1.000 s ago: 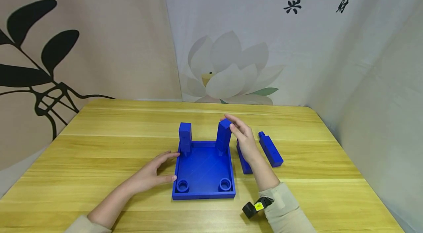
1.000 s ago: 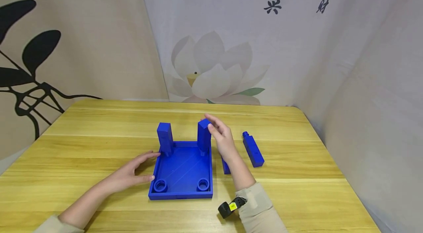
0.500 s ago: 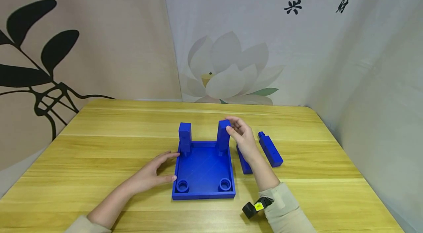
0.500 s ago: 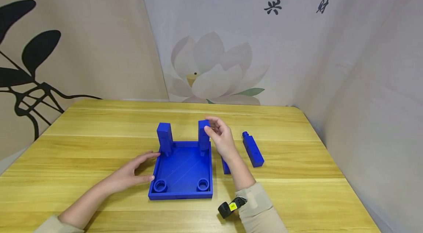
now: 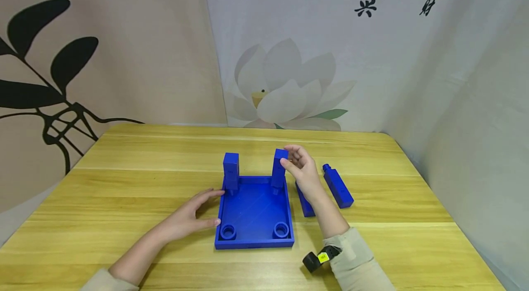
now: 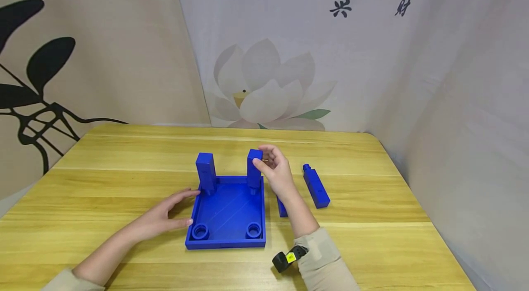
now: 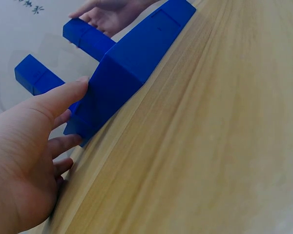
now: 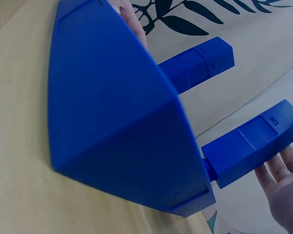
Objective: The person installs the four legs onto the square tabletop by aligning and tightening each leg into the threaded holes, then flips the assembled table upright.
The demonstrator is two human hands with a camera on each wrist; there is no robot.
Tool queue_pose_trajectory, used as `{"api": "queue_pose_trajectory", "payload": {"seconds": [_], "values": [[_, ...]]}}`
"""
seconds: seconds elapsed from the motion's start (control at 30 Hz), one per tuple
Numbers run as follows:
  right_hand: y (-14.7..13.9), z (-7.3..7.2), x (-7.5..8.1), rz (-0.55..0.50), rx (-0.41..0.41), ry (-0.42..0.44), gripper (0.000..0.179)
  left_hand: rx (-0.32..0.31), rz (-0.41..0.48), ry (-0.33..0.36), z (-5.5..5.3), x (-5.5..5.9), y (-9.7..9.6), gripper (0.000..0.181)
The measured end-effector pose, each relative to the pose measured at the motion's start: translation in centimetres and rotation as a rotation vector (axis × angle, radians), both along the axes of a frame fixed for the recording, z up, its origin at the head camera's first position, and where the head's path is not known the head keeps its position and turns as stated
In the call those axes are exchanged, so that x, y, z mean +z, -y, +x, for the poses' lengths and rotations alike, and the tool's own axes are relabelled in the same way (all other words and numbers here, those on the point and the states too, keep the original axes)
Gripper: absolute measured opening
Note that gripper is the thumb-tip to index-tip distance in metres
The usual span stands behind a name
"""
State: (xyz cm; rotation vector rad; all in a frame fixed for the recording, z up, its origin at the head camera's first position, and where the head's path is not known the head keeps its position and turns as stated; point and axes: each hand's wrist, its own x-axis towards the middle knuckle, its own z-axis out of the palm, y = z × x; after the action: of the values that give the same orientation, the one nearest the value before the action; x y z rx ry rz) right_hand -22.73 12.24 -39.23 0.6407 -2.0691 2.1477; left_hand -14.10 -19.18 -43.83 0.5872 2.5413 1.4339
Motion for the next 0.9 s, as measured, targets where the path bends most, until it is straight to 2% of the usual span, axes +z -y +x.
{"api": "queue_pose_trajectory", "payload": {"seconds": [0.2,0.5,0.7,0.9], "values": [[-0.24,-0.05,-0.03,0.031,0.047,-0.022,0.042,-0.003,0.009,0.007,-0.08,-0.05,0.09,0.069],[-0.17,-0.09,-0.01,0.000,0.115,-0.054,0.039,-0.001,0.004,0.005,-0.08,-0.02,0.12,0.070],[-0.19,-0.11,0.04,0.001,0.105,-0.049,0.038,0.001,-0.002,-0.002,-0.11,-0.08,0.11,0.070],[-0.17,0.09,0.19,0.018,0.061,-0.027,0.035,-0.004,0.003,0.000,-0.07,-0.01,0.09,0.069]]}}
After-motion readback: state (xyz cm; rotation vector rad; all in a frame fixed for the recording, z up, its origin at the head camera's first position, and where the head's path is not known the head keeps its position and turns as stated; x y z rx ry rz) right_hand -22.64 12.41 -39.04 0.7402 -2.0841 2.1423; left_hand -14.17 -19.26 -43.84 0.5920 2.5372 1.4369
